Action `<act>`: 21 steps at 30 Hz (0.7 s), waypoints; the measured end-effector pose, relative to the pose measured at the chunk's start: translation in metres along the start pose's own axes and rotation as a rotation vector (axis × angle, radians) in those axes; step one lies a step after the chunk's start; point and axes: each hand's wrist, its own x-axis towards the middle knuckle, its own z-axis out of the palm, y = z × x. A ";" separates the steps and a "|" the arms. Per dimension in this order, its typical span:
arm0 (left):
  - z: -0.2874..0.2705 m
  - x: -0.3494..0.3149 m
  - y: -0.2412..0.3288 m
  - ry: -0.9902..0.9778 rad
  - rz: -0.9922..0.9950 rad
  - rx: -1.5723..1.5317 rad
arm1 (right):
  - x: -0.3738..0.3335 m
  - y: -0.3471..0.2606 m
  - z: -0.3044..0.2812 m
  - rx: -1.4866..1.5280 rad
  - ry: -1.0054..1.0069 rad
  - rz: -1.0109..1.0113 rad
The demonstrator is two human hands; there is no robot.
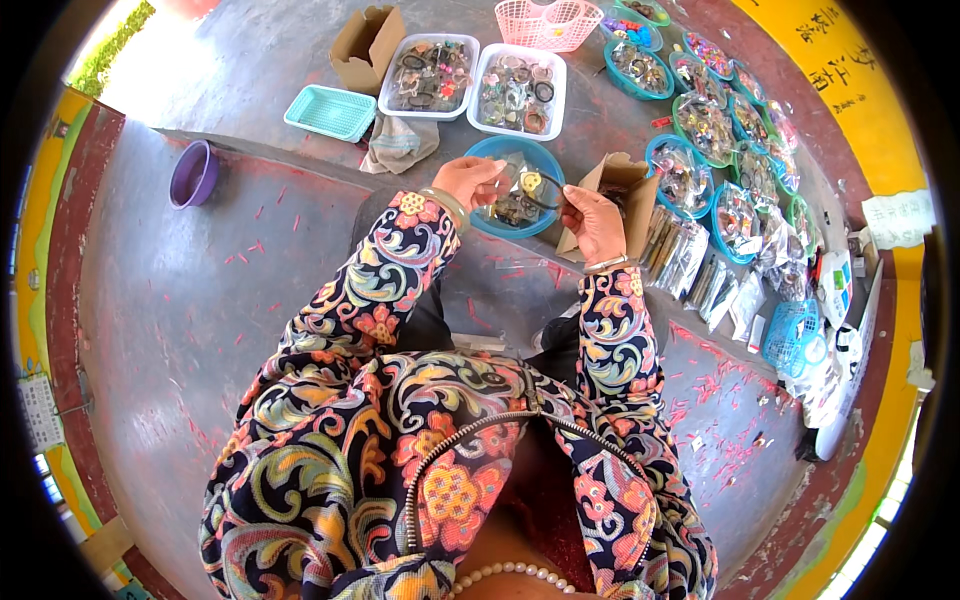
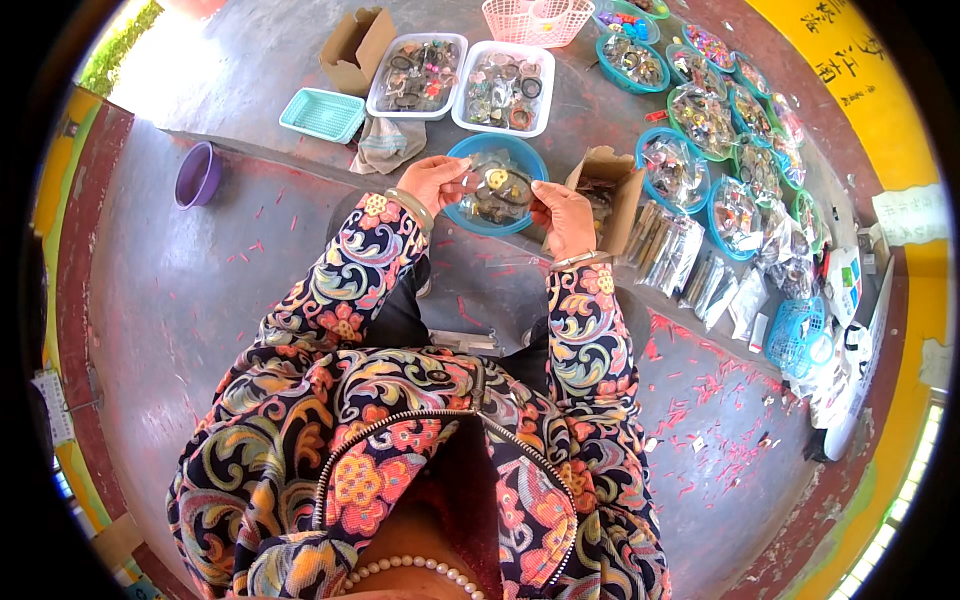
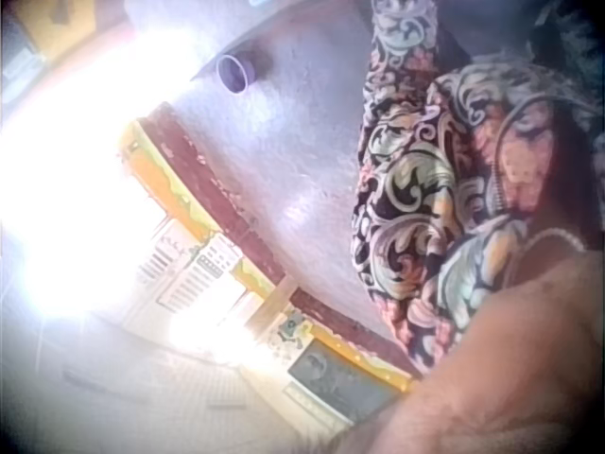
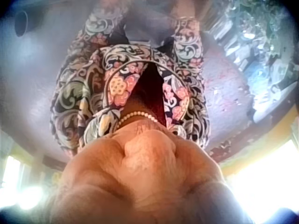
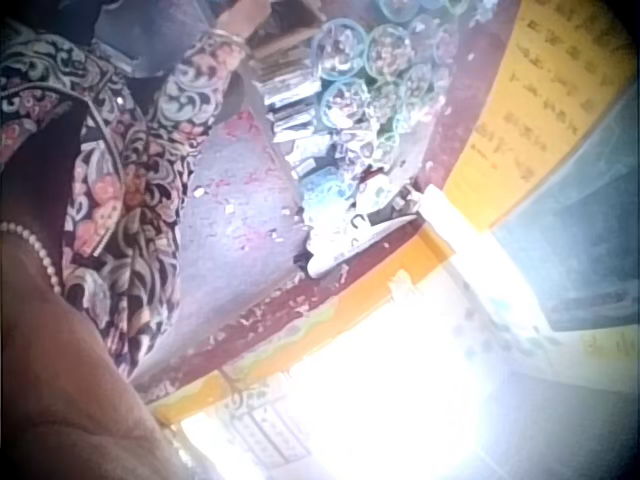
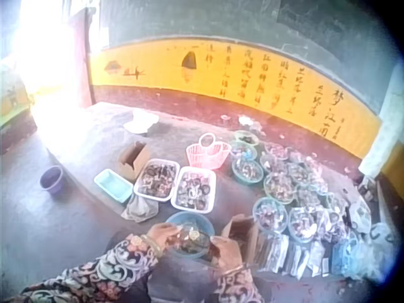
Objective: The person sits on the floor and repeatedly picks small hair accessories from a cardboard box, places them into clear plastic bags, and sets the filled bags into a blue bowl. The workspace includes several containers of accessories and a purple cup nearby.
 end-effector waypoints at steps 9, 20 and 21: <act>0.003 0.004 -0.003 -0.169 -0.066 -0.104 | -0.002 0.005 0.011 0.069 -0.064 0.051; 0.006 0.001 0.002 0.012 0.079 0.167 | -0.007 0.003 0.017 -0.131 -0.037 -0.064; 0.006 0.000 0.003 0.012 0.077 0.165 | -0.006 0.004 0.017 -0.126 -0.043 -0.062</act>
